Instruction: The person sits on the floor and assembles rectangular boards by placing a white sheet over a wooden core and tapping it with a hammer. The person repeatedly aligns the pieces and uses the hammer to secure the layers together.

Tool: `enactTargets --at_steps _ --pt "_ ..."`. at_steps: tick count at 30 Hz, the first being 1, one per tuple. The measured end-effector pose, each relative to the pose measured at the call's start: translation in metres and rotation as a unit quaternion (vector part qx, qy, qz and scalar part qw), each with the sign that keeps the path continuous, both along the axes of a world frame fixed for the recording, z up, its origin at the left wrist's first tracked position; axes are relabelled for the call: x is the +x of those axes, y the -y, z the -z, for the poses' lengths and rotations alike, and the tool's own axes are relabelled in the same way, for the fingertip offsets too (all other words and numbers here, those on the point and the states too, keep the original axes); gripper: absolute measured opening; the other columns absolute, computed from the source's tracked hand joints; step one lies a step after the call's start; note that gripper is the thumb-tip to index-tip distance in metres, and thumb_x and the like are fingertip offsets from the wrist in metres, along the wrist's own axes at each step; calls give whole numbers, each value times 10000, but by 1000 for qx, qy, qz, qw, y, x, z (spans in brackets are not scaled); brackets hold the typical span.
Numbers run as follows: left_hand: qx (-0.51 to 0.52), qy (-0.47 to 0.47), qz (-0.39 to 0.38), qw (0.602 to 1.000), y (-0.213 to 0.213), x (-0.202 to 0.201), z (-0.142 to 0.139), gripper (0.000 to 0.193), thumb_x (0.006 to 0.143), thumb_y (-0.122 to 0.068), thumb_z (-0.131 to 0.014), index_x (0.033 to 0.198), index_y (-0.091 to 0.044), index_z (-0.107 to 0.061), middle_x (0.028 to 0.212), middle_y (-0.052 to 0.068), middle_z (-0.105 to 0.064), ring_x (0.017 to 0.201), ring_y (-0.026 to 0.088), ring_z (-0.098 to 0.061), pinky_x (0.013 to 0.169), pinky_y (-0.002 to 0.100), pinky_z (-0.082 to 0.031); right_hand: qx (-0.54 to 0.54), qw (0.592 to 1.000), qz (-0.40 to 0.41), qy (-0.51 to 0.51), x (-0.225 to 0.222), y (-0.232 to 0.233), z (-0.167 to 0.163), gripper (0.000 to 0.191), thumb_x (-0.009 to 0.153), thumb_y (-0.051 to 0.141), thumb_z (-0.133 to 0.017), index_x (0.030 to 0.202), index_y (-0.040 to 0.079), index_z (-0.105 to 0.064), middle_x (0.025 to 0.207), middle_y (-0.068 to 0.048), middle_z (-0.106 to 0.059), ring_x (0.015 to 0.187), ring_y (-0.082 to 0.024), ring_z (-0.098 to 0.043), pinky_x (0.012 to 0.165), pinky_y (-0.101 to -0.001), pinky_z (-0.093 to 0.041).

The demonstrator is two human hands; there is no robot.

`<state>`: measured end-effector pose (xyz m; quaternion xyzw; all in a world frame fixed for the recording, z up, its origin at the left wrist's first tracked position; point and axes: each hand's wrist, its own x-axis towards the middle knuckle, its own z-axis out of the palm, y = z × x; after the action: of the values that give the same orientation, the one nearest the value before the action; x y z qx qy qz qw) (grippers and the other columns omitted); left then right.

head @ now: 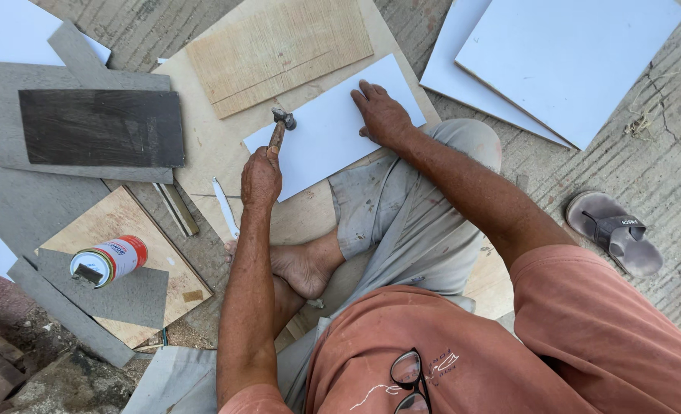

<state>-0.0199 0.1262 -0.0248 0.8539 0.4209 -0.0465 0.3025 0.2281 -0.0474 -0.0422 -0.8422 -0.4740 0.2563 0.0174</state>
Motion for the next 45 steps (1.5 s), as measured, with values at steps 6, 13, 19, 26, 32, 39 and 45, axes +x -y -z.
enactTargets --at_steps 6,13,19,26,32,39,45 --pt "105 -4 -26 994 -33 -74 -6 407 1067 -377 -492 1233 -47 -664 1085 186 -684 930 371 -681 779 531 -553 49 995 74 -40 5 7 -10 946 813 299 -849 1580 134 -322 1653 -123 -298 1505 -317 -311 1219 -414 -344" --pt "229 -72 -80 967 -41 -140 10 342 1050 -338 -656 1239 -58 -706 1122 181 -670 1040 359 -677 898 511 -560 77 943 317 -61 31 27 -15 876 922 313 -782 1595 100 -264 1632 -193 -297 1492 -387 -298 1228 -463 -323" --pt "93 44 -79 992 -13 -82 31 464 971 -209 -677 1375 7 -601 1199 219 -672 1066 379 -668 913 461 -544 28 932 346 -102 24 24 -30 878 960 322 -720 1631 133 -185 1592 -195 -340 1456 -375 -366 1170 -480 -421" --pt "-156 156 -319 922 30 -36 45 592 896 -164 -710 1414 71 -542 1135 192 -713 949 268 -687 819 361 -539 -30 919 375 -120 24 29 -51 925 910 433 -745 1638 218 -215 1547 -195 -387 1414 -379 -429 1112 -514 -488" --pt "-315 242 -350 849 2 -68 54 474 929 -83 -729 1347 104 -604 1191 157 -706 999 226 -678 836 315 -563 81 898 395 -174 46 39 -47 929 859 480 -794 1597 141 -344 1307 -214 -664 1233 -359 -640 1084 -460 -502" --pt "-398 293 -331 804 -14 -84 35 519 925 -69 -752 1378 97 -560 1264 183 -673 1157 217 -674 1001 322 -600 290 738 356 -494 44 89 -54 746 809 282 -835 1411 -66 -568 1231 -202 -707 1146 -262 -693 1017 -365 -555" --pt "-455 386 -301 744 2 -55 0 562 1000 -252 -668 1417 82 -495 1207 183 -656 1101 224 -681 932 388 -605 345 583 405 -614 -19 196 -68 728 834 256 -781 1412 -56 -468 1276 -206 -675 1196 -221 -681 1058 -353 -542"
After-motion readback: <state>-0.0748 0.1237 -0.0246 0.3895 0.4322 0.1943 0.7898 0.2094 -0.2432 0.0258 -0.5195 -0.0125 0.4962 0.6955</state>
